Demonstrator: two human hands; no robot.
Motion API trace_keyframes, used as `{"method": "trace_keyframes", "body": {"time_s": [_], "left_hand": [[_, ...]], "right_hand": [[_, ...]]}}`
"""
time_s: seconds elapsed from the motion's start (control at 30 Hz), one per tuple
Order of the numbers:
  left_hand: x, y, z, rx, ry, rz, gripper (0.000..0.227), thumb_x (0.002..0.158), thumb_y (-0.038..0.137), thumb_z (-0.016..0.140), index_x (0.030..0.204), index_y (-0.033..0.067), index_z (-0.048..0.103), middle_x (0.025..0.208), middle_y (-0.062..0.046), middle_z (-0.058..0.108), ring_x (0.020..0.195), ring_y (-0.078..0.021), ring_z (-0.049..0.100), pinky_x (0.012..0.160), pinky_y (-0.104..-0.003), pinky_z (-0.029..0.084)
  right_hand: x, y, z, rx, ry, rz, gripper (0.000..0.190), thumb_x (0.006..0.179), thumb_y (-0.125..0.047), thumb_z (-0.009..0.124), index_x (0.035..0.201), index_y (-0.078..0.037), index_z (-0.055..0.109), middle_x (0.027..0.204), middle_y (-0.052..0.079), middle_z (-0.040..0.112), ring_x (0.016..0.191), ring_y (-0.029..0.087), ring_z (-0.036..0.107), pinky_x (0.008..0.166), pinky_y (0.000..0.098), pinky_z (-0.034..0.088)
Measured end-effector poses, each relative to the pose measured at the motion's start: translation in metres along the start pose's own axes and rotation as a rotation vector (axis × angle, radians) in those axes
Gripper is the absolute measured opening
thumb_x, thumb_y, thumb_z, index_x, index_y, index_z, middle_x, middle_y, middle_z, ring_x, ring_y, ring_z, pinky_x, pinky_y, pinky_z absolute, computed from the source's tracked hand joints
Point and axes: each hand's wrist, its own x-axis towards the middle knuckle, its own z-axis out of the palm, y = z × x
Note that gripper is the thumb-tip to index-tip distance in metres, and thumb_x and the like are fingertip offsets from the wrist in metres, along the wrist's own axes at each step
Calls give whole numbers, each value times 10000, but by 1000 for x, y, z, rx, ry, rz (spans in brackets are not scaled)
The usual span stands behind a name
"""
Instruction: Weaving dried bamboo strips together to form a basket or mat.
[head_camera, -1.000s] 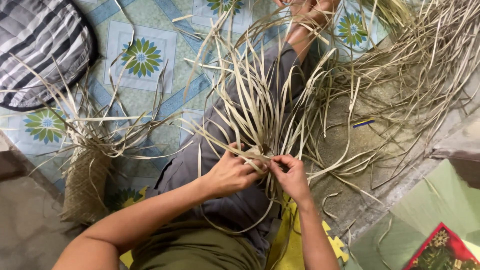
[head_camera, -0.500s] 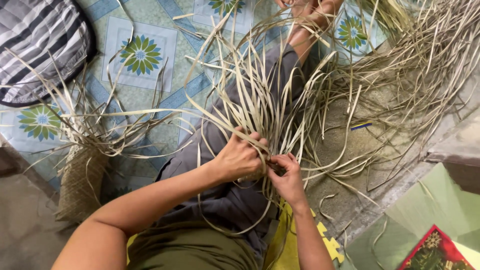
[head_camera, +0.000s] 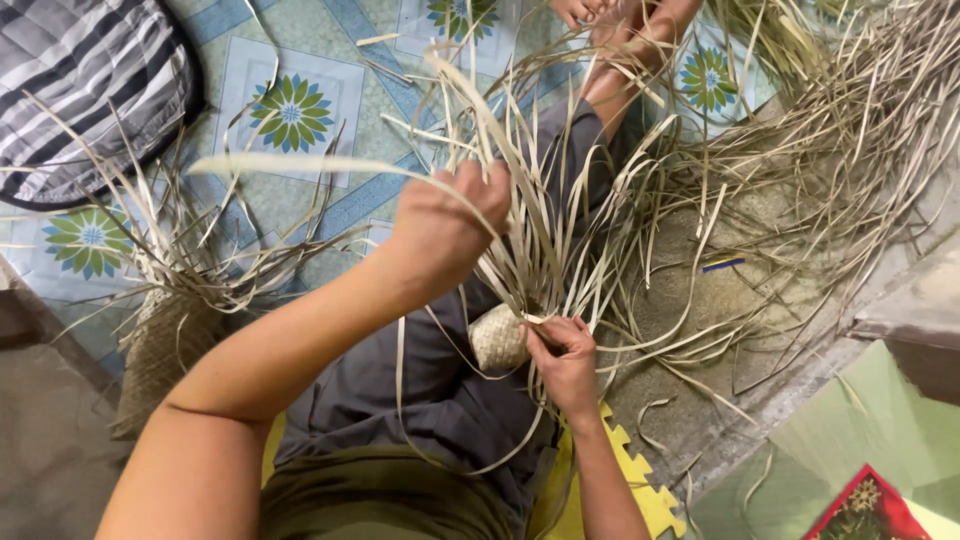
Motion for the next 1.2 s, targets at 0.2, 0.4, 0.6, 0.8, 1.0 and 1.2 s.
{"method": "trace_keyframes", "body": {"time_s": [0.2,0.4,0.6,0.8,1.0,1.2], "left_hand": [[-29,9,55,-210,-767,99,240,841,407,771,890,180,711,846,-72,772,863,-282,774,733,-461,626],[-41,30,93,-598,-365,-201,319,910,401,690,862,94,619,731,-210,658,773,-482,710,673,-586,588],[-37,36,76,-743,-172,-228,166,783,182,749,724,83,630,637,-126,666,675,-395,711,588,-470,567],[-42,40,88,-1109,-137,-428,241,813,254,782,805,65,633,704,-124,711,746,-317,727,695,-446,559],[-47,33,93,-984,-83,-247,129,836,117,743,961,111,708,785,-122,764,766,-339,757,679,-408,598],[-45,36,92,-1138,-32,-209,373,804,160,813,1128,20,692,828,-178,751,764,-324,742,684,-420,600]], "right_hand": [[1,0,2,45,7,66,106,842,-219,865,909,-141,838,804,10,759,926,226,741,1171,528,234],[3,6,-1,20,-15,28,69,846,-175,846,915,-172,838,835,4,758,928,238,739,1145,565,264],[1,-1,0,34,-10,0,89,859,-192,840,945,-167,836,873,26,760,972,255,730,1144,572,273],[1,1,0,65,29,-48,111,851,-138,838,954,-179,838,881,18,770,957,223,737,1108,513,316],[1,2,-1,83,49,-61,113,841,-102,838,938,-160,839,857,19,766,923,229,742,1047,467,391],[2,-6,-1,91,45,-60,51,839,-120,847,886,-135,833,854,40,760,918,209,725,976,392,464]]}}
